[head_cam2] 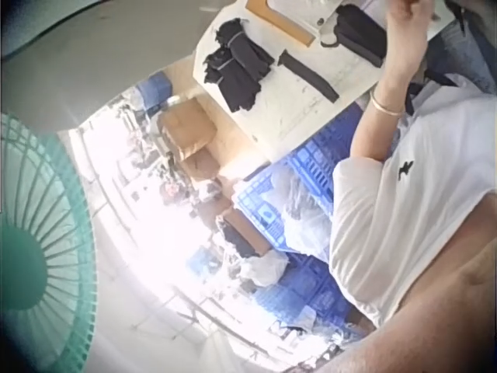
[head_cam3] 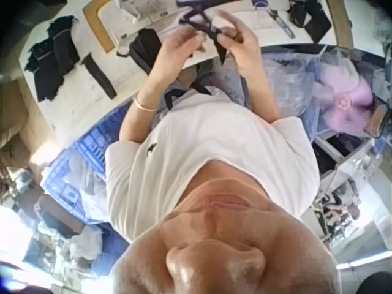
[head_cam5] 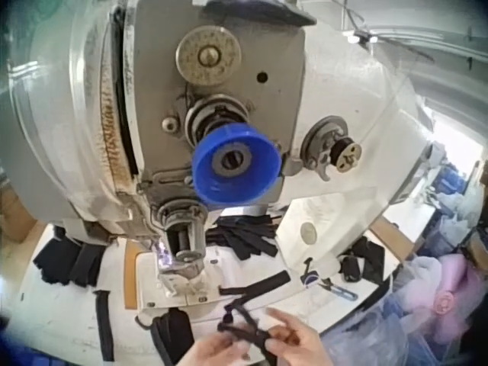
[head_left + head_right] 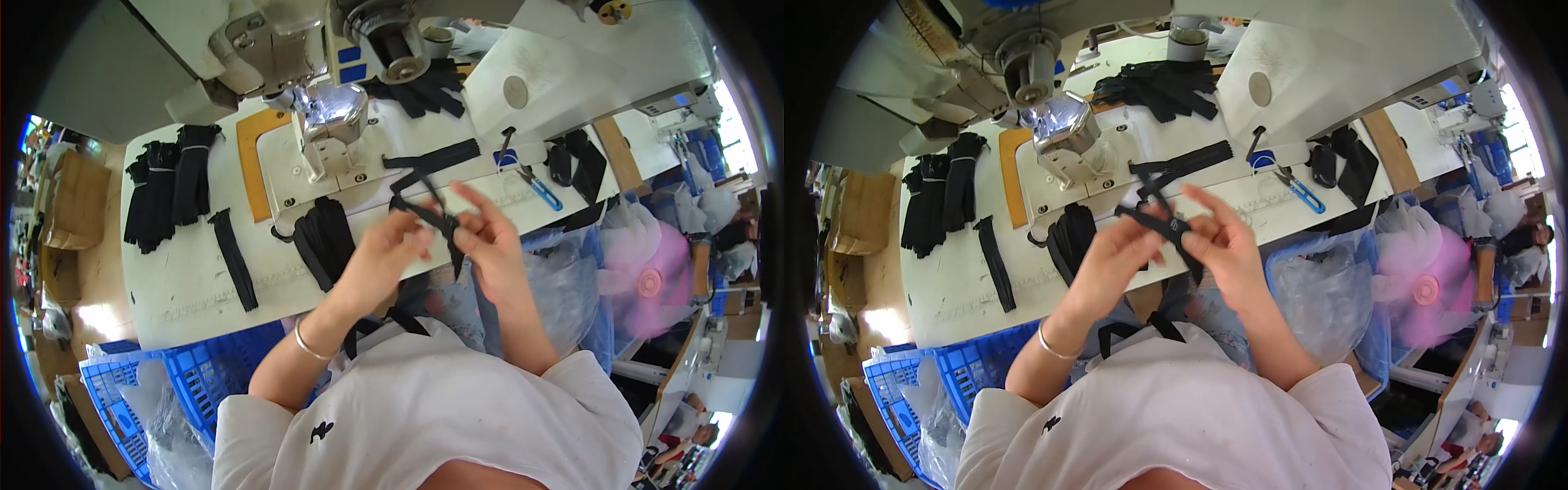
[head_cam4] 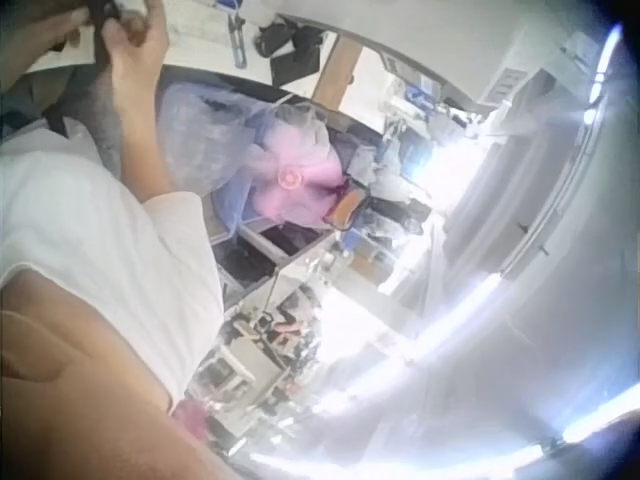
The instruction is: Operator is using a heavy-duty industrial sewing machine to stitch black zipper components in a shoe factory.
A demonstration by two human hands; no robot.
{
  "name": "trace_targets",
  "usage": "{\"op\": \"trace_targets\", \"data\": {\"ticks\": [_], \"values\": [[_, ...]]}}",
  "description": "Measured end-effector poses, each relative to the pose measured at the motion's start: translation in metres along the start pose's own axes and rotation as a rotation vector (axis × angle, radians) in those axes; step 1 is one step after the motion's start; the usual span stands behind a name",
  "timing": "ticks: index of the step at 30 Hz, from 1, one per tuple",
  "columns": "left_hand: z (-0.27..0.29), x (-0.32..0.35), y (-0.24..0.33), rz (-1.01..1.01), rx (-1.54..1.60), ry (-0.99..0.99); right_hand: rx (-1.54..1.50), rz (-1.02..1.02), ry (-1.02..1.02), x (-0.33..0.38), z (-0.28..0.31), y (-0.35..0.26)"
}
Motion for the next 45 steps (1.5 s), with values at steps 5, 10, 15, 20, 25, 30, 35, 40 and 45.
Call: {"op": "trace_targets", "data": {"ticks": [5,10,15,20,25,30,35,40,45], "values": [[0.011,0.037,0.001,-0.151,-0.221,-0.068,-0.58,-0.518,-0.488,0.026,-0.03,0.031],[0.016,0.05,-0.005,-0.067,0.045,0.269,0.076,-0.091,-0.308,0.03,-0.036,0.033],[0.006,0.051,0.002,0.057,0.023,0.255,0.578,0.062,-0.122,0.034,-0.035,0.014],[0.016,0.054,0.023,-0.179,-0.105,0.417,0.666,0.073,-0.123,0.049,-0.021,0.012],[-0.005,0.038,0.006,-0.229,-0.464,0.217,0.665,0.048,-0.088,0.048,-0.01,0.022],[-0.003,0.001,0.012,-0.531,-1.378,0.354,0.285,-0.083,0.13,0.043,0.004,0.035],[0.014,-0.019,-0.011,-0.404,-1.561,0.293,0.489,0.146,0.072,0.049,0.008,0.051],[0.004,-0.012,-0.002,-0.169,-1.105,0.383,0.338,0.136,0.105,0.053,-0.001,0.054],[0.001,-0.011,-0.001,-0.257,-0.512,0.198,0.165,0.063,0.062,0.05,-0.008,0.051]]}}
Point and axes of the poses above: each hand's wrist, its own x-axis away from the middle knuckle, its own z-axis out of the back of the hand, y = z × x, the point moved 3 cm from there along -x, towards the middle knuckle, and after that the axes turned 5 degrees about -z, right-handed, at the moved point
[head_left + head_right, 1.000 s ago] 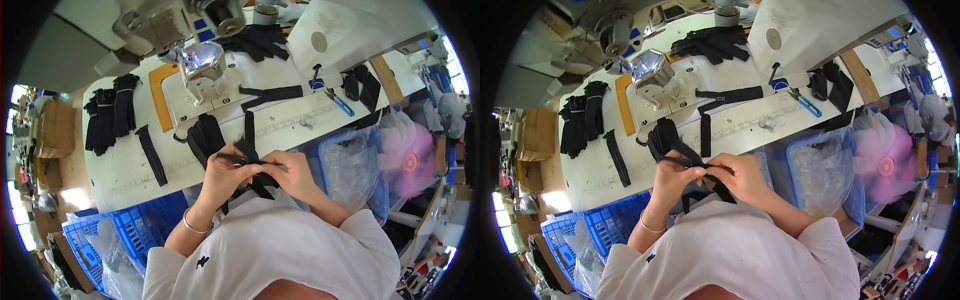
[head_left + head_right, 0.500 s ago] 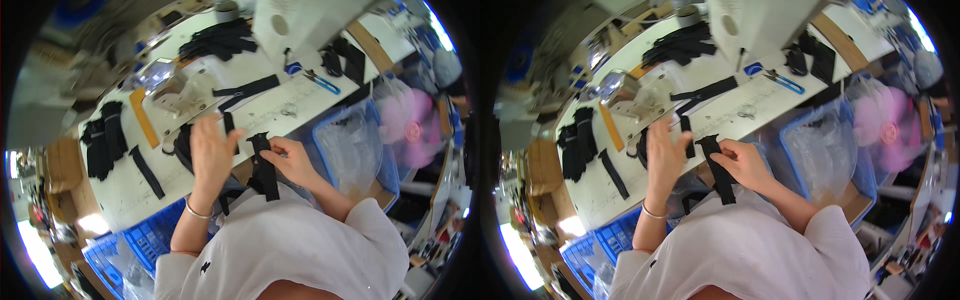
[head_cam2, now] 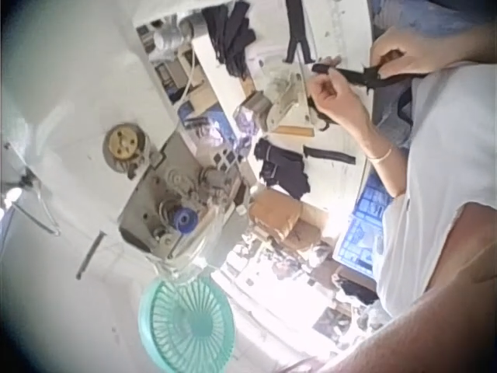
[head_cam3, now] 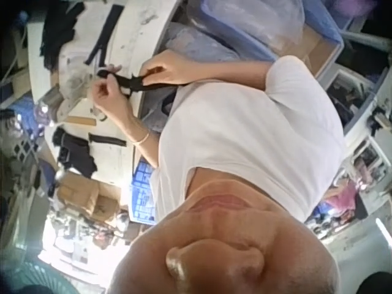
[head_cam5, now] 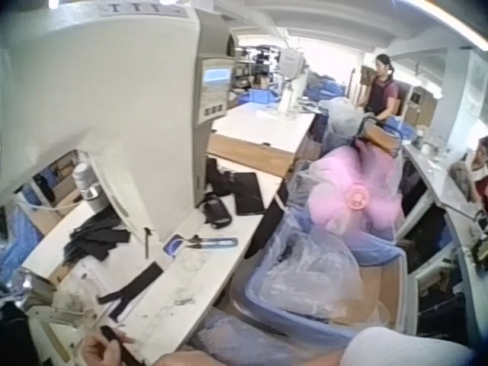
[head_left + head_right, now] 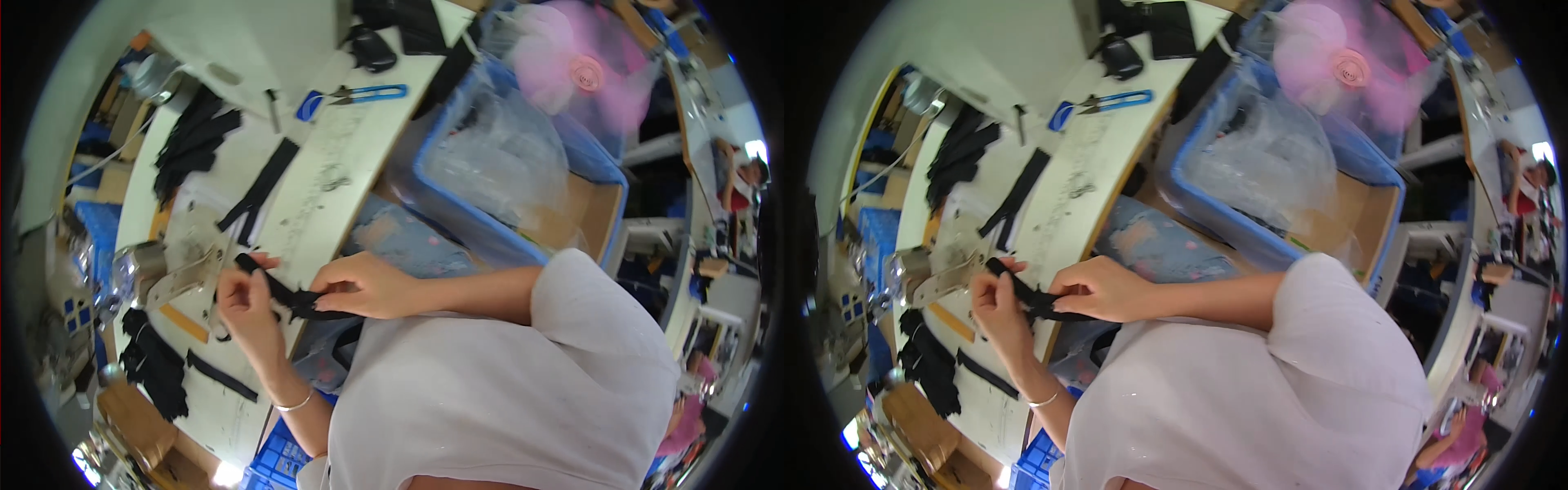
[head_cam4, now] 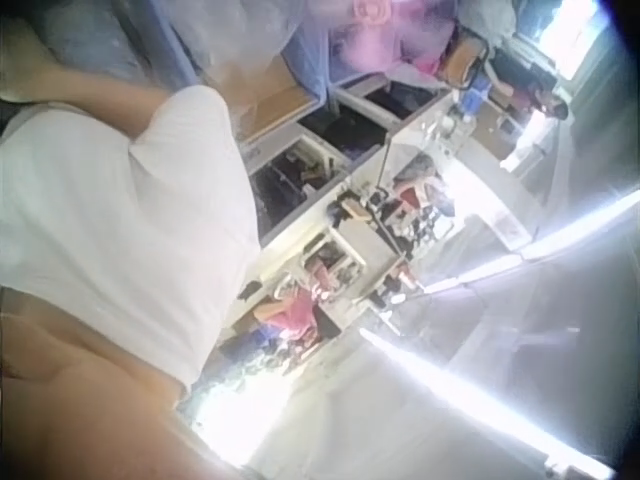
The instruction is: Operator is using a heavy-duty industrial sewing machine to stitch black zipper components in a shoe factory.
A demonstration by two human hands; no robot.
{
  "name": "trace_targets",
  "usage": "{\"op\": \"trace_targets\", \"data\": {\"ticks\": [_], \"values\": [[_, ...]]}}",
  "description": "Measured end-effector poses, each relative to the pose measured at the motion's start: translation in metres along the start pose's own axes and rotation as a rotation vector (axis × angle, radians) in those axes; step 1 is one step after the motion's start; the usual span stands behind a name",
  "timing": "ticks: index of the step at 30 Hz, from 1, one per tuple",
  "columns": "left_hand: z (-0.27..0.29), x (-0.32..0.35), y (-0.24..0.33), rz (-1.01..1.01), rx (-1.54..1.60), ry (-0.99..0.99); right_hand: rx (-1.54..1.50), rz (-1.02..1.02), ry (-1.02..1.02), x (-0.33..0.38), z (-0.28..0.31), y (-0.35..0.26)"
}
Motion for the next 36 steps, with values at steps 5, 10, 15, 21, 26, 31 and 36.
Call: {"op": "trace_targets", "data": {"ticks": [5,10,15,21,26,31,36], "values": [[0.0,0.008,0.0,0.097,0.089,0.134,0.002,-0.076,0.056,-0.001,0.01,-0.011],[0.008,0.008,0.012,0.062,0.114,0.3,0.26,0.198,0.134,-0.013,0.011,-0.033],[0.012,0.011,0.014,0.13,0.357,0.276,0.37,0.415,0.131,-0.038,0.0,-0.055],[0.025,0.017,0.014,0.158,0.508,0.222,0.24,-0.035,0.026,-0.05,-0.01,-0.053],[0.02,0.02,0.03,0.033,0.311,0.207,0.226,0.021,0.041,-0.051,-0.013,-0.057],[0.025,0.022,0.034,0.067,0.31,0.223,0.231,0.019,0.028,-0.051,-0.017,-0.063],[0.029,0.023,0.038,0.061,0.312,0.239,0.238,-0.018,-0.019,-0.056,-0.021,-0.067]]}}
Point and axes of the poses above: each hand's wrist, its own x-axis away from the middle knuckle, its own z-axis out of the back of the hand, y = z × x, the point moved 3 cm from there along -x, towards the middle knuckle, and after that the axes turned 5 degrees about -z, right-handed, at the moved point
